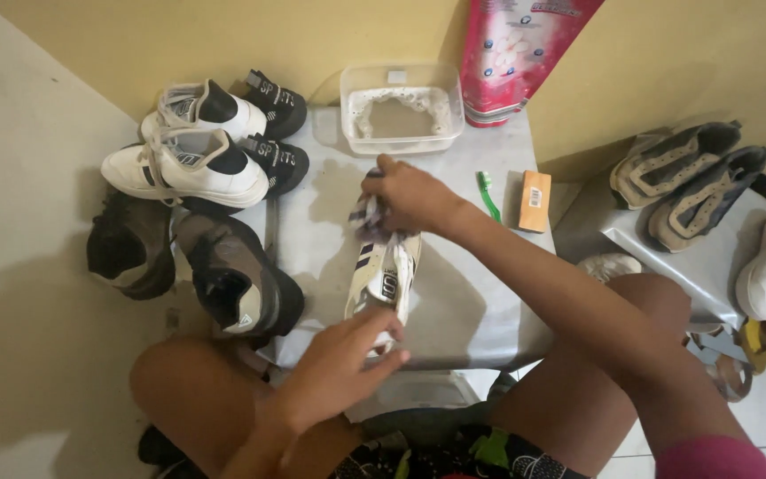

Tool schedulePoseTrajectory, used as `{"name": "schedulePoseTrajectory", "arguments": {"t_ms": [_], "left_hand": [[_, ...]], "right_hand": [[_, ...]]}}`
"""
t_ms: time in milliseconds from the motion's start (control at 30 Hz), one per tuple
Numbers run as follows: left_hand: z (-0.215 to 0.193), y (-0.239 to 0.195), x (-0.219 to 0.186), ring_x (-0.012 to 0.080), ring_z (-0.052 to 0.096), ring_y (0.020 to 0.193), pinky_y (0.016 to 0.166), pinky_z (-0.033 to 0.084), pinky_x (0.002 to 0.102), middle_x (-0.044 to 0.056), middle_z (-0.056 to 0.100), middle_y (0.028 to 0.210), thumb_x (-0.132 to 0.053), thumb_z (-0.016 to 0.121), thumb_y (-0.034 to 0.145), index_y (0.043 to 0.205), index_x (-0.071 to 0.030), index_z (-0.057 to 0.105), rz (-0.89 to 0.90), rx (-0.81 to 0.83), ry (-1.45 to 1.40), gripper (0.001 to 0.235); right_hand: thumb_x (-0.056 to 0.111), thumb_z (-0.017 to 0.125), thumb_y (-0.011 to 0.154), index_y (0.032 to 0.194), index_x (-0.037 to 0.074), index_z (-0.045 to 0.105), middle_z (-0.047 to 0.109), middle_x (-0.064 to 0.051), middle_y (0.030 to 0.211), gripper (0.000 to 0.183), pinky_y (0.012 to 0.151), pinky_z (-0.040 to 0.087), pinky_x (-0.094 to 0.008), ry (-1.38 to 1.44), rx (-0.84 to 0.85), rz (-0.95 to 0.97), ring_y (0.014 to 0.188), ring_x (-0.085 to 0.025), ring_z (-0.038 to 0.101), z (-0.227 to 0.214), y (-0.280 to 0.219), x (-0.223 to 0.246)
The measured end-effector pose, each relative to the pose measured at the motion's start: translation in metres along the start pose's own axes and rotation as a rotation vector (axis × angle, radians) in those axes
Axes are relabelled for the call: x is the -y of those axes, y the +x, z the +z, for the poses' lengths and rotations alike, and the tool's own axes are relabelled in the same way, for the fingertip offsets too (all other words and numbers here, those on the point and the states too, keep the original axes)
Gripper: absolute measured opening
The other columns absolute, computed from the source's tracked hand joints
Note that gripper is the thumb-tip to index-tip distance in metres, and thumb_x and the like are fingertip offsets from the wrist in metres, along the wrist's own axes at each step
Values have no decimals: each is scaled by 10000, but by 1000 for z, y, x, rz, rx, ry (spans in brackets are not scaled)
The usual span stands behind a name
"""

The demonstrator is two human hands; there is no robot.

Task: The person cleans a white sneaker by hand, using a cloth and a toothbrush. They wipe the shoe's surface, dip the cloth into a container of soapy water, and scrub the shoe with the toothbrush. The person also handles the shoelaces, pulling them and adjusting them throughout the process.

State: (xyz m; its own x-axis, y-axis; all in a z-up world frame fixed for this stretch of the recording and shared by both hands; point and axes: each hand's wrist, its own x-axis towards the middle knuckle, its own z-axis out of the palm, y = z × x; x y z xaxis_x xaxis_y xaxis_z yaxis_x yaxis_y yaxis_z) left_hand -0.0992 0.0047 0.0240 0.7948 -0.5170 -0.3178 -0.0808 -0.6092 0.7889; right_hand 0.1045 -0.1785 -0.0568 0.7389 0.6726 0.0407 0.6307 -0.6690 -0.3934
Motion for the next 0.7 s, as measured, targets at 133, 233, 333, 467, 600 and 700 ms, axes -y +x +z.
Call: {"name": "schedulePoseTrajectory", "arguments": {"t_ms": [133, 233, 333, 467, 600, 700], "left_hand": [[4, -5, 13, 172, 632, 719, 650, 475, 349, -38, 689, 934, -303, 663, 914, 1028, -197, 571, -61, -56, 102, 181], [9, -3, 19, 158, 729, 939, 777, 548, 363, -20, 693, 1140, -372, 623, 951, 1127, -204, 570, -94, 64, 93, 248], [8, -4, 14, 181, 733, 980, 777, 543, 373, -33, 703, 1175, -357, 662, 919, 1119, -205, 590, -127, 31, 97, 262], [3, -4, 11, 167, 742, 957, 741, 546, 357, -24, 719, 1115, -303, 647, 936, 1081, -197, 580, -126, 65, 89, 192], [3, -9, 12, 173, 741, 917, 731, 548, 349, -21, 734, 1072, -249, 655, 915, 1064, -193, 576, -83, 21, 37, 178], [4, -12, 13, 143, 683, 794, 677, 523, 320, -49, 734, 1015, -177, 660, 896, 1061, -215, 598, -77, -58, -25, 180]], "right_hand": [[310, 928, 626, 1026, 154, 729, 564, -107, 1068, 473, 834, 544, -450, 3, -62, -4, 938, -332, 638, -17, -6, 27], [277, 903, 684, 1056, 156, 735, 598, -65, 942, 426, 733, 520, -372, 383, -7, -185, 816, -242, 597, -28, -17, 55], [109, 847, 604, 1046, 116, 678, 634, -123, 1017, 473, 808, 537, -410, 332, 195, -219, 890, -312, 639, -4, -18, 31], [183, 841, 634, 1050, 100, 680, 634, -105, 1033, 454, 821, 532, -413, 237, -78, -42, 916, -302, 624, 14, -13, -27], [105, 773, 723, 1142, 135, 679, 556, -121, 1134, 431, 801, 551, -467, -155, -323, 193, 978, -367, 616, 11, -24, -62], [240, 882, 734, 1194, 123, 679, 536, -97, 1099, 517, 776, 540, -396, 125, -389, 378, 908, -289, 608, -18, -55, -38]]}}
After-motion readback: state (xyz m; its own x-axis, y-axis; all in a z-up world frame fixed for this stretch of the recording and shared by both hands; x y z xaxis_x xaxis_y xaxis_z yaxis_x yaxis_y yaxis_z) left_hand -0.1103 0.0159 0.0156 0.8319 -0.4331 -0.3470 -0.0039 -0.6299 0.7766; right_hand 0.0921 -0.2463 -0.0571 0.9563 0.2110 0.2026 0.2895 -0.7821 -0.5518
